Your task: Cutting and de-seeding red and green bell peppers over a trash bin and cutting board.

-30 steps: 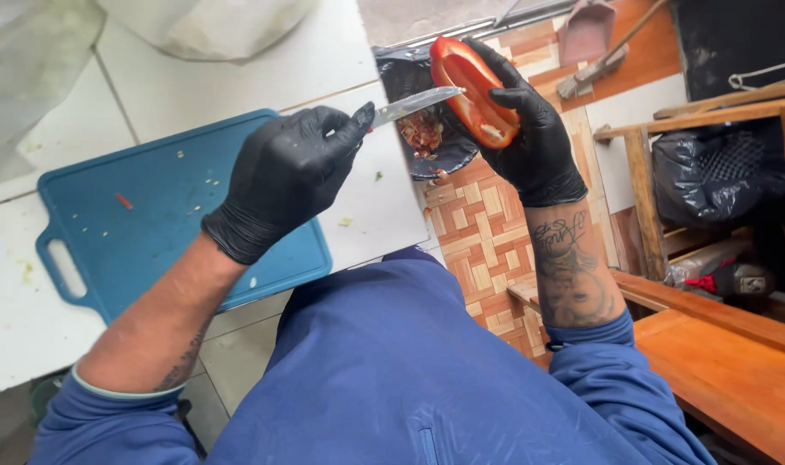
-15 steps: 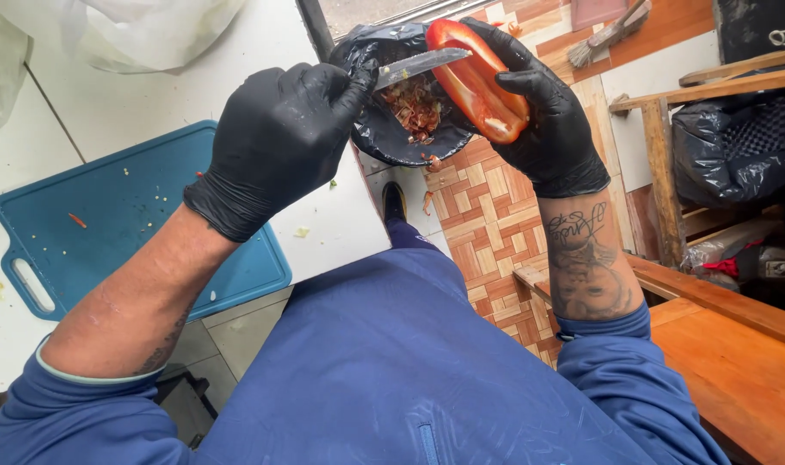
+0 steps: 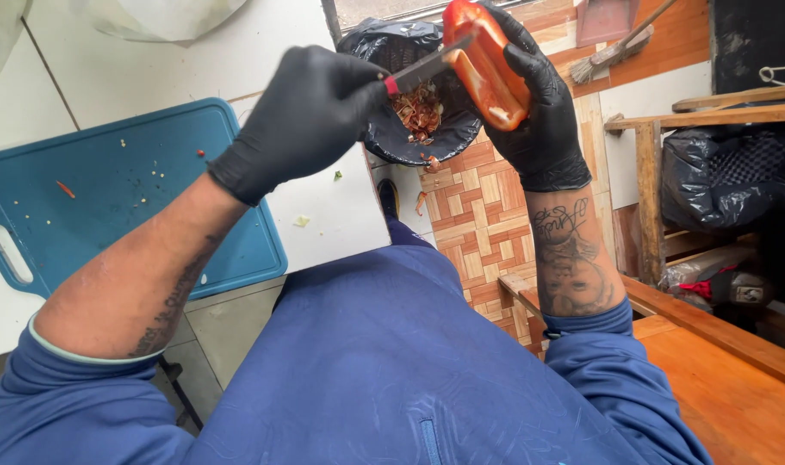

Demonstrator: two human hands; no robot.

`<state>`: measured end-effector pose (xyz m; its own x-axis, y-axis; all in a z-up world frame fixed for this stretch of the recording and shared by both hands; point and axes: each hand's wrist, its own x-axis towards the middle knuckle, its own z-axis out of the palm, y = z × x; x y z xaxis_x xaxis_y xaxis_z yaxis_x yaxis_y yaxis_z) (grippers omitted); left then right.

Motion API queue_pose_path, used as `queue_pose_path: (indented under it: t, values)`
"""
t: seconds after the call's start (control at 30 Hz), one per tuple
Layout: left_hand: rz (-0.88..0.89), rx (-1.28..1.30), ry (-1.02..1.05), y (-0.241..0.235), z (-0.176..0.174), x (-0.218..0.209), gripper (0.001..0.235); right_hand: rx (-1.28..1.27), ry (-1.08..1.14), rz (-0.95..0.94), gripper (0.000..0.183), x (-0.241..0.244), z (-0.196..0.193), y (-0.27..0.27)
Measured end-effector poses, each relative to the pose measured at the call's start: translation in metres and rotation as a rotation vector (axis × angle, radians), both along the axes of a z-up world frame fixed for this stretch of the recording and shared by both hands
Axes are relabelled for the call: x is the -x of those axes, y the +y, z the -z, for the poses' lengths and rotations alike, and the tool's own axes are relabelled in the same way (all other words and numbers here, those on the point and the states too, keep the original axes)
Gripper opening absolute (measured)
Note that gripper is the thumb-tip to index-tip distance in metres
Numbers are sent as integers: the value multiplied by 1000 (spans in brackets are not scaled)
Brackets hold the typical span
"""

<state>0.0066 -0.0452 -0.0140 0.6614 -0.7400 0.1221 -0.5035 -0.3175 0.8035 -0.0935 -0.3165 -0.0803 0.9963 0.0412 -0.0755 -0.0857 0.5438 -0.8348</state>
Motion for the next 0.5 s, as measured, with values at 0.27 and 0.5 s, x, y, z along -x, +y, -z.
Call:
queue_pose_path:
  t: [0.27,0.5]
  values:
    - [-41,-38,274,-23,22,24,24,316,-247,278,56,-10,37,-5]
    - [-123,206,561,-48,69,59,25,323,-77,451,73,-8,65,2]
